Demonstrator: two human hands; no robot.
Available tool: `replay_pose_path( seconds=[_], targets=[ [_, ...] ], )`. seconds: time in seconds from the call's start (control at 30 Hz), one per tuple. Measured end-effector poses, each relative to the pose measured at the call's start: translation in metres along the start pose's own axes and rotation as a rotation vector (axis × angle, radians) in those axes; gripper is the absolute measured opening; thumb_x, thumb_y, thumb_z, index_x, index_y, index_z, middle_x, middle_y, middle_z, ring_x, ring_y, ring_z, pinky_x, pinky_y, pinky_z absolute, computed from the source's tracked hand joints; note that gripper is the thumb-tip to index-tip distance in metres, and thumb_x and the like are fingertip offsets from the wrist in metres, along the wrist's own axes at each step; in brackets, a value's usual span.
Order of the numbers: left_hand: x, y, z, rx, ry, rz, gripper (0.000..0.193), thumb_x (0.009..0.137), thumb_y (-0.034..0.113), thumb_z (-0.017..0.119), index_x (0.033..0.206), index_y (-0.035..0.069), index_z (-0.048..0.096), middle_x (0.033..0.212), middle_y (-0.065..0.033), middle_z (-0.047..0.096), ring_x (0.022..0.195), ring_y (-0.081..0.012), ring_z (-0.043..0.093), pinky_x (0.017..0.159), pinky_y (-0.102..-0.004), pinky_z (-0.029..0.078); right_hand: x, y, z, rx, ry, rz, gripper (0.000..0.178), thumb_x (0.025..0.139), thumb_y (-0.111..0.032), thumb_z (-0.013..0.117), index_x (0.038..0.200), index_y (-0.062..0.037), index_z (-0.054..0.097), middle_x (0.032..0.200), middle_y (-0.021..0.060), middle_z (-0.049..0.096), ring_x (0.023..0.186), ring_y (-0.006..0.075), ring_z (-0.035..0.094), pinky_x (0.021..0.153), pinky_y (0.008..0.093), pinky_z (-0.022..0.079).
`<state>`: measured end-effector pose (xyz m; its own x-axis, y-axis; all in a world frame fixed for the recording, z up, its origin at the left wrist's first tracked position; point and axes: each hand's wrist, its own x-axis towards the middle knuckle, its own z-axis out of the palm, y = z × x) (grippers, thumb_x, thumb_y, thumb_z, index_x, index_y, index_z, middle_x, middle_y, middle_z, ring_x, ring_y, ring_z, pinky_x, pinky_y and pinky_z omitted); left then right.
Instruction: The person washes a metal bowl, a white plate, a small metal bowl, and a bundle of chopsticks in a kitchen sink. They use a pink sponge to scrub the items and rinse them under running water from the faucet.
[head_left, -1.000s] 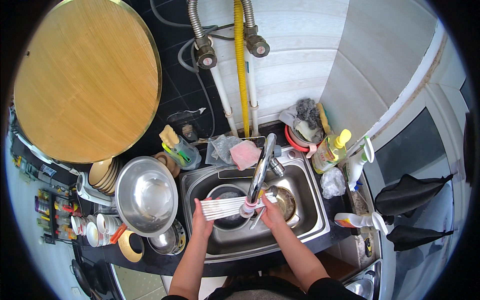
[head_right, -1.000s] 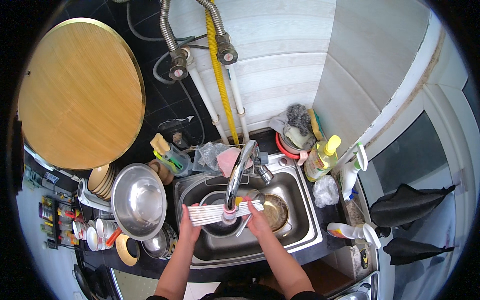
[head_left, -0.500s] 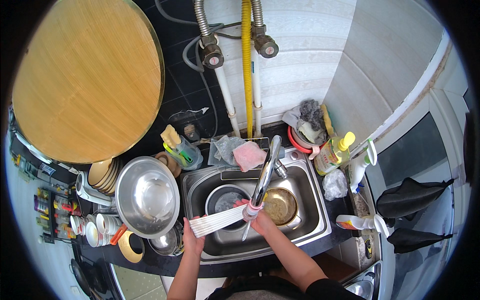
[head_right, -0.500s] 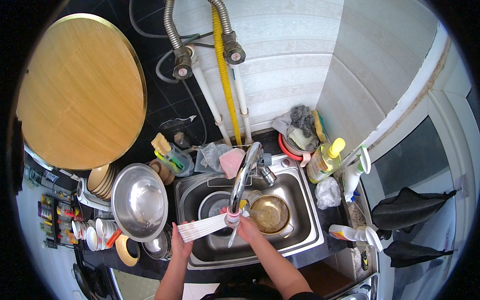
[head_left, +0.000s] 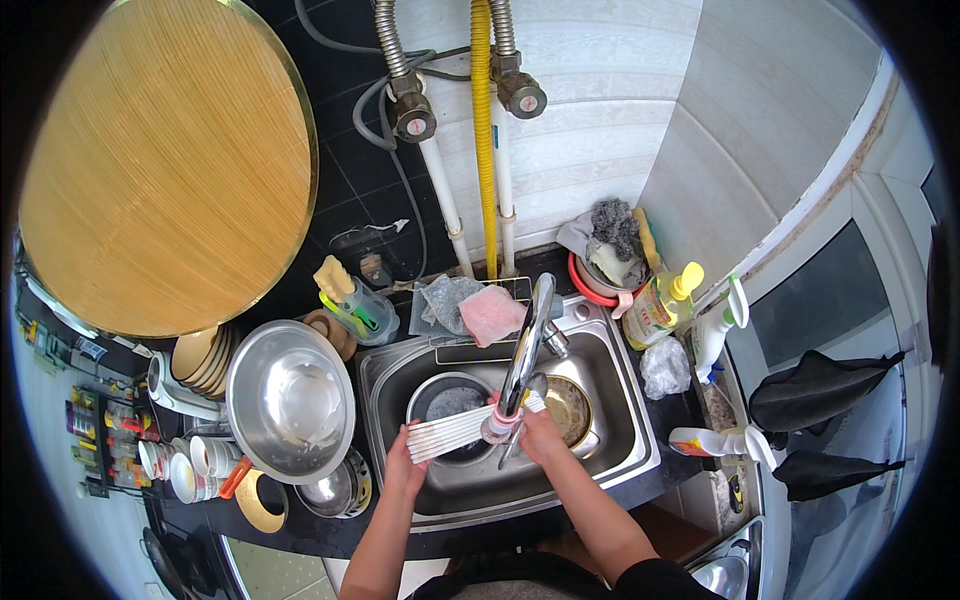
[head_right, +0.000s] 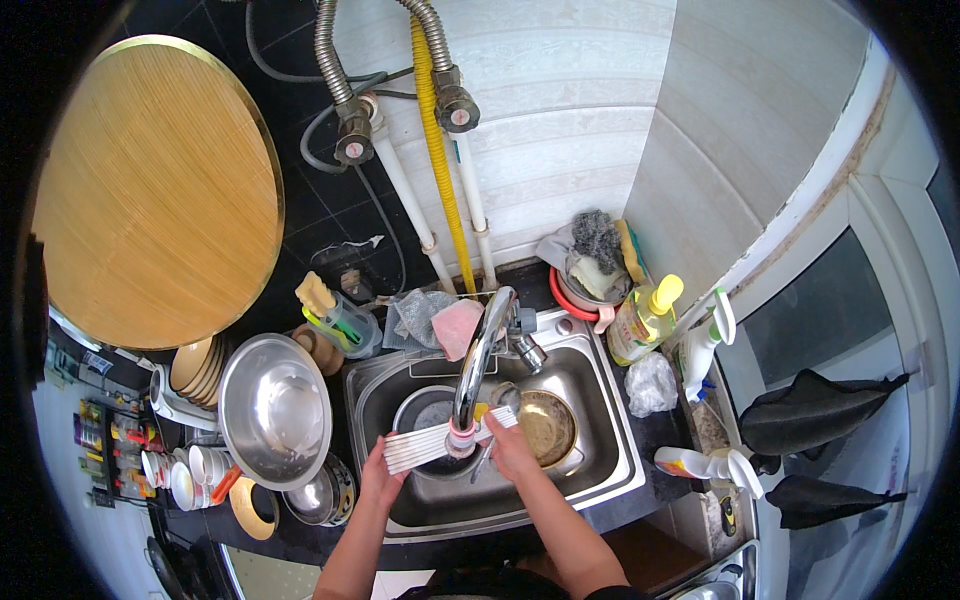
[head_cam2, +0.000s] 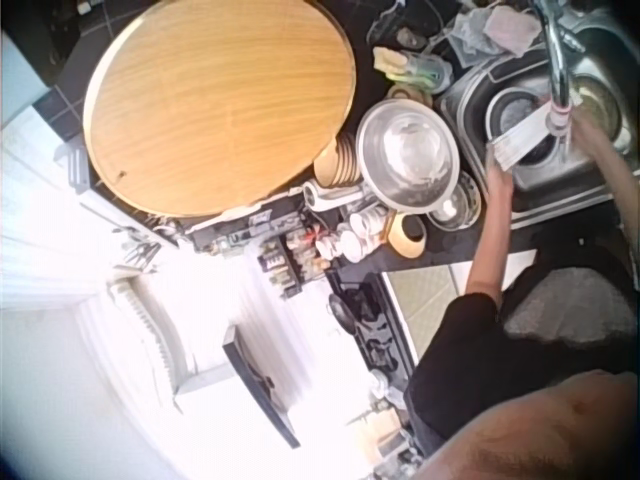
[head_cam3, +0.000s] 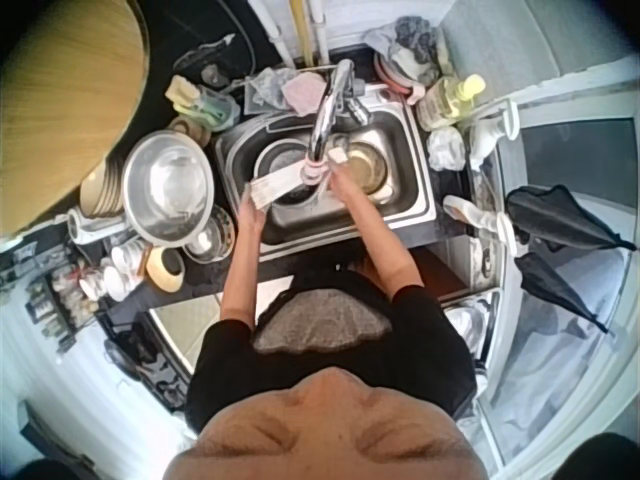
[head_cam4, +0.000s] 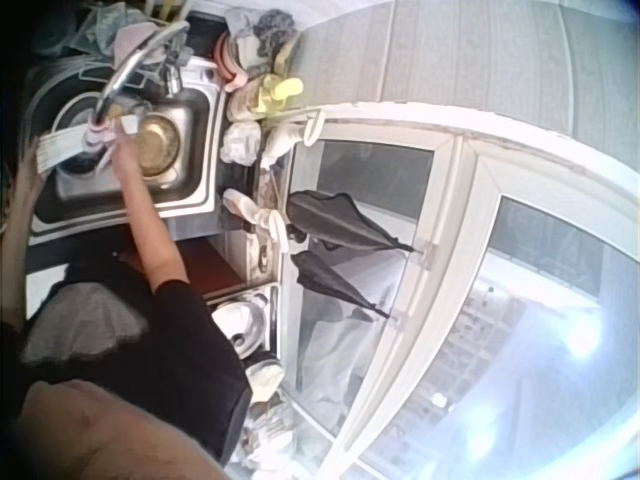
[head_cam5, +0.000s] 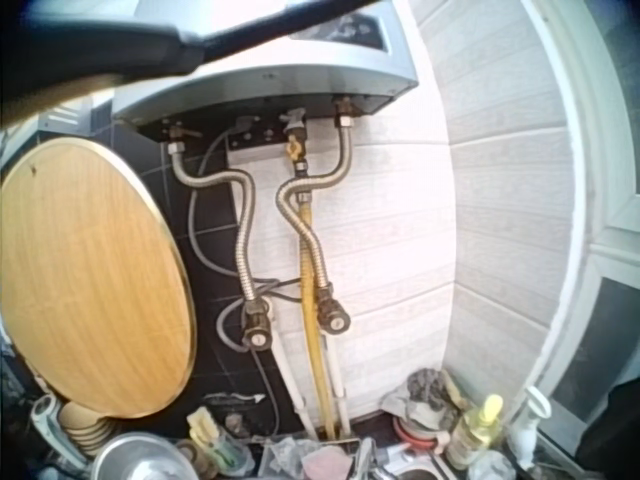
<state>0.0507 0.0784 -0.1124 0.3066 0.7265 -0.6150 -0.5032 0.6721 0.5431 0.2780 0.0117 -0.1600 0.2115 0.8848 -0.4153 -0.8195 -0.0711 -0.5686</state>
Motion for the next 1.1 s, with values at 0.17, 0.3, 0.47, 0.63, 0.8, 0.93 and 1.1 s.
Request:
replay_pose_path(
  seconds=[0.17, 0.3, 0.47, 0.63, 0.8, 0.93, 1.1],
  targets=[
    [0.027, -0.011, 0.023, -0.15, -0.155, -0.062, 0.036, 0.092, 0.029, 0.039, 0.117, 0.005, 0.046, 0.118, -0.0171, 0.051, 0.11, -0.0289, 0.048, 0.095, -0.0402, 0.036, -0.037, -0.049, 0.024, 0.082, 0.068, -0.086, 0.026, 0.09, -0.02, 0.046, 0.111, -0.0053, 0.049, 0.108, 0.0063, 0.057, 0.085, 0.0102, 0.056, 0.07, 0.0247, 0.047],
    [0.046, -0.02, 0.054, -0.23, -0.292, -0.1, 0.037, 0.092, 0.029, 0.037, 0.117, 0.003, 0.046, 0.121, -0.0182, 0.048, 0.113, -0.0298, 0.046, 0.098, -0.0421, 0.033, -0.04, -0.067, 0.011, 0.155, 0.121, -0.178, 0.025, 0.091, -0.018, 0.044, 0.112, -0.005, 0.046, 0.114, 0.0105, 0.054, 0.103, 0.0204, 0.053, 0.077, 0.0282, 0.046],
    [0.056, -0.033, 0.087, -0.198, -0.268, -0.125, 0.033, 0.09, 0.035, 0.042, 0.093, 0.003, 0.052, 0.11, -0.017, 0.055, 0.107, -0.0294, 0.05, 0.094, -0.0438, 0.037, -0.046, -0.083, -0.007, 0.109, 0.136, -0.301, 0.023, 0.091, -0.016, 0.044, 0.11, -0.005, 0.046, 0.115, 0.014, 0.053, 0.108, 0.0257, 0.051, 0.067, 0.0266, 0.043],
    [0.076, -0.064, 0.093, -0.105, -0.279, -0.216, 0.034, 0.087, 0.04, 0.048, 0.094, 0.007, 0.052, 0.096, -0.0114, 0.06, 0.09, -0.023, 0.057, 0.079, -0.04, 0.047, -0.06, -0.105, -0.01, 0.052, 0.19, -0.359, 0.021, 0.09, -0.017, 0.045, 0.108, -0.0048, 0.047, 0.113, 0.0151, 0.054, 0.109, 0.0272, 0.051, 0.067, 0.0261, 0.044],
    [0.048, -0.074, 0.135, -0.048, -0.331, -0.163, 0.043, 0.089, 0.041, 0.042, 0.103, 0.001, 0.052, 0.092, -0.0106, 0.061, 0.088, -0.0201, 0.058, 0.08, -0.0326, 0.045, -0.072, -0.127, -0.022, 0.009, 0.222, -0.405, 0.02, 0.09, -0.016, 0.046, 0.107, -0.0048, 0.048, 0.113, 0.0154, 0.054, 0.108, 0.0282, 0.051, 0.072, 0.0286, 0.045],
    [0.052, -0.078, 0.135, 0.001, -0.4, -0.078, 0.046, 0.091, 0.04, 0.038, 0.106, -0.002, 0.052, 0.095, -0.0117, 0.06, 0.09, -0.02, 0.057, 0.084, -0.0318, 0.043, -0.073, -0.127, -0.024, 0.102, 0.243, -0.4, 0.02, 0.09, -0.016, 0.046, 0.107, -0.0049, 0.047, 0.113, 0.0151, 0.054, 0.109, 0.029, 0.05, 0.077, 0.0306, 0.046],
    [0.069, -0.054, 0.112, 0.065, -0.2, -0.117, 0.037, 0.09, 0.037, 0.043, 0.094, 0.002, 0.053, 0.099, -0.0148, 0.06, 0.093, -0.0229, 0.057, 0.085, -0.0362, 0.043, -0.052, -0.098, -0.03, 0.208, 0.15, -0.316, 0.023, 0.091, -0.016, 0.043, 0.111, -0.005, 0.047, 0.118, 0.0128, 0.051, 0.11, 0.0252, 0.048, 0.075, 0.0269, 0.044]
  ],
)
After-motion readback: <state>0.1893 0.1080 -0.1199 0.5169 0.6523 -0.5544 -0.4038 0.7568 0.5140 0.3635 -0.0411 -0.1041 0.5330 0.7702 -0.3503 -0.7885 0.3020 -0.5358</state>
